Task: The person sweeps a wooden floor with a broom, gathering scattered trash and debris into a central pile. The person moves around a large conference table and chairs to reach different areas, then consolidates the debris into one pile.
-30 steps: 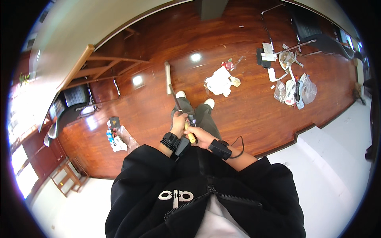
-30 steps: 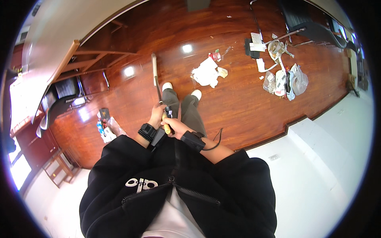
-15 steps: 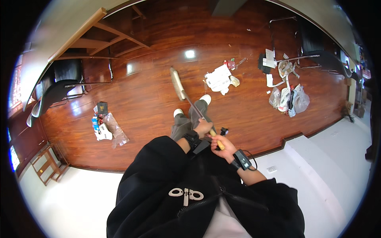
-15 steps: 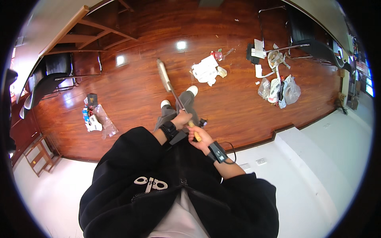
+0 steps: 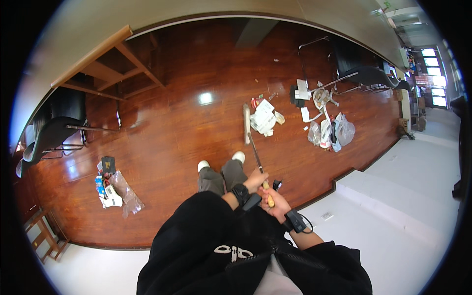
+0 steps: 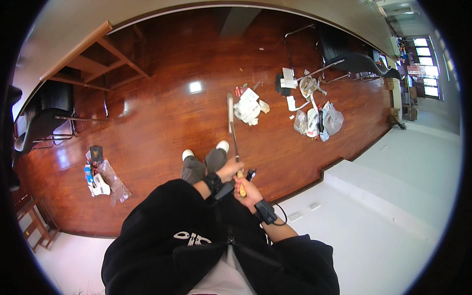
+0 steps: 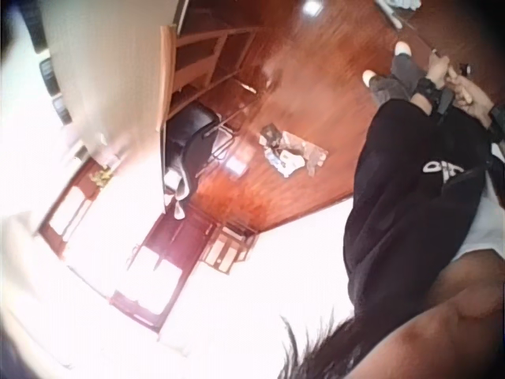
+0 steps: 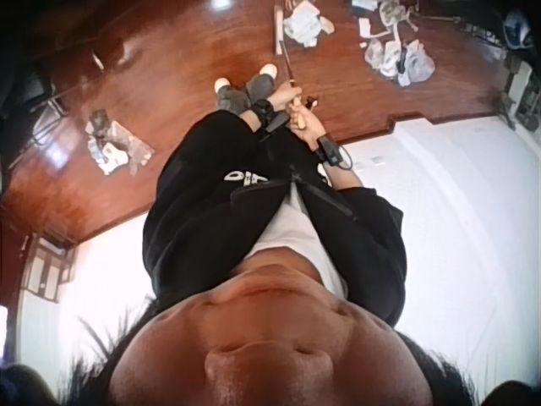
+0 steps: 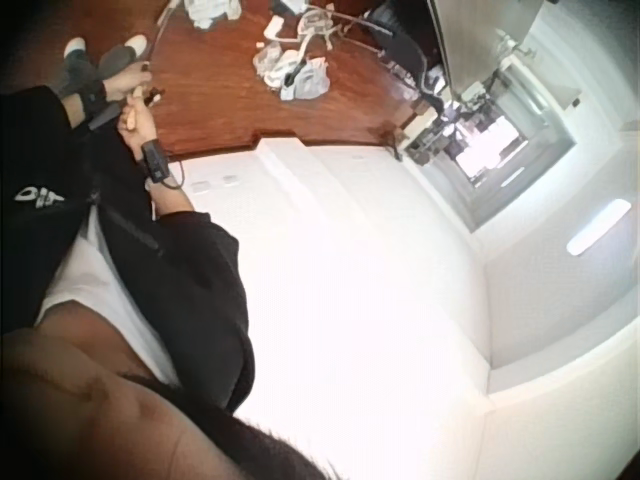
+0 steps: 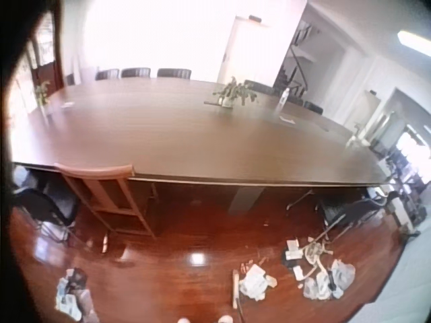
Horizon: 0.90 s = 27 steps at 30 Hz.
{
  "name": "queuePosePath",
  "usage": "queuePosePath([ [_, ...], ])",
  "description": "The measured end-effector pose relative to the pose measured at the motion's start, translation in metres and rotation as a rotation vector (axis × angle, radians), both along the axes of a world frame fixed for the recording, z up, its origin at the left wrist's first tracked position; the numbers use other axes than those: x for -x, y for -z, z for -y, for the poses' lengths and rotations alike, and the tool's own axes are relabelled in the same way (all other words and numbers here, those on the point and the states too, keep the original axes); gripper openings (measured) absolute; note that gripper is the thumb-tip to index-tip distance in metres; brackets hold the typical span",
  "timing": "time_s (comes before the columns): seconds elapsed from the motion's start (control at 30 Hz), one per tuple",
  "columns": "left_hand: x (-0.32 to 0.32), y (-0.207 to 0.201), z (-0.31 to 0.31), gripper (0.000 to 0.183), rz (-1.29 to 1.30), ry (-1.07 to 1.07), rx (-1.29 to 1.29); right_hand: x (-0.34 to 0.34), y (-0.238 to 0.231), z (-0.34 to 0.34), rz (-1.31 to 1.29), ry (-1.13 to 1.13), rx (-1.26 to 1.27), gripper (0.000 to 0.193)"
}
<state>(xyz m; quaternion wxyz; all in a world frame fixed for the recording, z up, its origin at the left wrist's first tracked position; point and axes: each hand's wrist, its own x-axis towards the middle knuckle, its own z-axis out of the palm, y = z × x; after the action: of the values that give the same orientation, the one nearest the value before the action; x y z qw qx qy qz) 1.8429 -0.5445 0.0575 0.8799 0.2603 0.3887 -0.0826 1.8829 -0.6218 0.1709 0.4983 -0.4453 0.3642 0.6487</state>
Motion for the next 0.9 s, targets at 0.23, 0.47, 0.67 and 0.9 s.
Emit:
queuePosePath([
  [0.23,0.016,-0.015,-0.024,0.027,-0.139,-0.148,-0.275,-0.002,0.005,-0.015,-0.162,-0.036,-0.214,0.015],
  [0.47,-0.026,0.022,-0.107,0.023,-0.48,-0.102,-0.465,-0.049,0.073,-0.086,-0.018,-0.143,-0.231,0.021],
  [0.67,-0.139,0.036,-0.055,0.043,-0.506,0.15,-0.507,-0.156,0.079,-0.025,-0.263,0.102,-0.239,0.018],
  [0.9,-0.21,0.029,0.03,0.077,-0.534,0.466,-0.278,-0.206,0.063,0.073,-0.269,0.349,-0.112,0.014],
])
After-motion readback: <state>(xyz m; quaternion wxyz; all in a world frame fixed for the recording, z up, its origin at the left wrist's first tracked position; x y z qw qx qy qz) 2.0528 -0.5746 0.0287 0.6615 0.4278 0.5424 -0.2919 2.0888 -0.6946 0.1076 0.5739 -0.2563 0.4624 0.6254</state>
